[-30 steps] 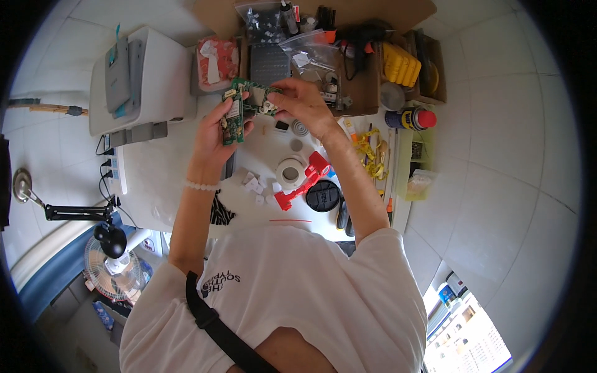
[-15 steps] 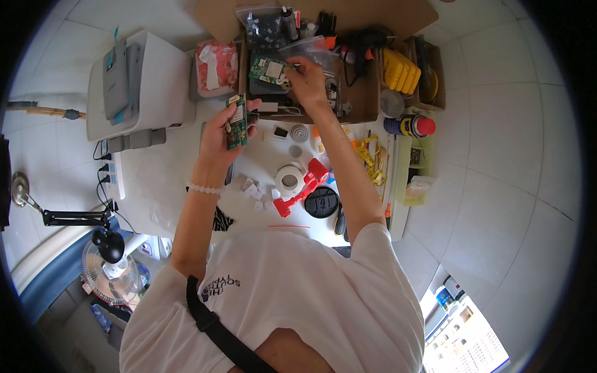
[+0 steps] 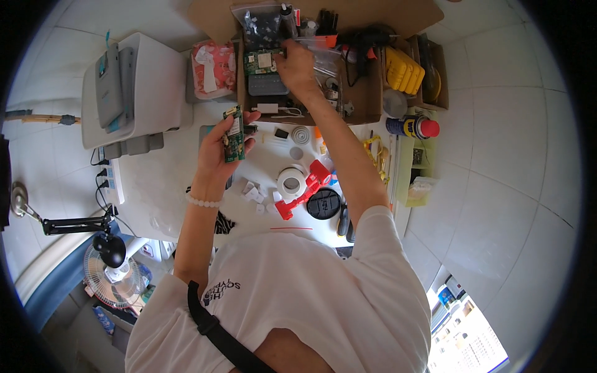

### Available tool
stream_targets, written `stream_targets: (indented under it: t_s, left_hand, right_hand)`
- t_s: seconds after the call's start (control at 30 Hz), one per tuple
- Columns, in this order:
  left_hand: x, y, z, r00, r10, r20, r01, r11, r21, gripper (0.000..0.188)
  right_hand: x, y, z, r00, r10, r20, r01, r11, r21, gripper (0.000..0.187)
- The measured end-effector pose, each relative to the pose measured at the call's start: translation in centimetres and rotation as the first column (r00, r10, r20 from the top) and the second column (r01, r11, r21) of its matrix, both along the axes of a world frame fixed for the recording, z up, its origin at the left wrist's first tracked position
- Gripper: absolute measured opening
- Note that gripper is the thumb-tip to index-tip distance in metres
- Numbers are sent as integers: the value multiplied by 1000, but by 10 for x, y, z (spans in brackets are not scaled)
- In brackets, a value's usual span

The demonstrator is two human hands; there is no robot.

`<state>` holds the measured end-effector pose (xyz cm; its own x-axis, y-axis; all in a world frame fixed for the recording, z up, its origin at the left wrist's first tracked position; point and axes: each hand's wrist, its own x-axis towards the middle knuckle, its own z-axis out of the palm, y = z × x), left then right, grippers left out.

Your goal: The person applies glue to a circuit board using a glue gun, picks through items in a cardboard box, handles small components inside a plastic bag, and picks up two circuit boards from the desk.

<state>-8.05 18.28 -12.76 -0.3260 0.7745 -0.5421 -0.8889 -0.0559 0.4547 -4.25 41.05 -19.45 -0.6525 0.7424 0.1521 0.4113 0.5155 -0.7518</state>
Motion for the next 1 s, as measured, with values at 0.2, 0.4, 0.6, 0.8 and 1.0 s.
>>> stream_targets:
  t_s: [0.2, 0.4, 0.6, 0.8, 1.0]
  left_hand:
    - [1, 1, 4, 1000, -6, -2, 6, 1000, -5, 31]
    - [0, 0, 5, 1000, -13, -12, 13, 1000, 14, 30]
    - [0, 1, 6, 1000, -11, -6, 11, 1000, -12, 30]
    - [1, 3, 3, 1000, 6, 6, -6, 1000, 10, 30]
    - [1, 4, 0, 1000, -17, 4, 17, 1000, 18, 30]
  right_hand:
    - [-8, -13, 2, 982, -145, 120, 134, 986, 99, 24]
    - [-9, -16, 3, 980, -165, 112, 147, 977, 158, 22]
    - [-5, -10, -1, 986, -143, 89, 135, 987, 91, 23]
    - [-6, 1, -9, 988, -150, 32, 151, 988, -12, 25]
    - [-7, 0, -3, 982, -174, 70, 172, 984, 38, 24]
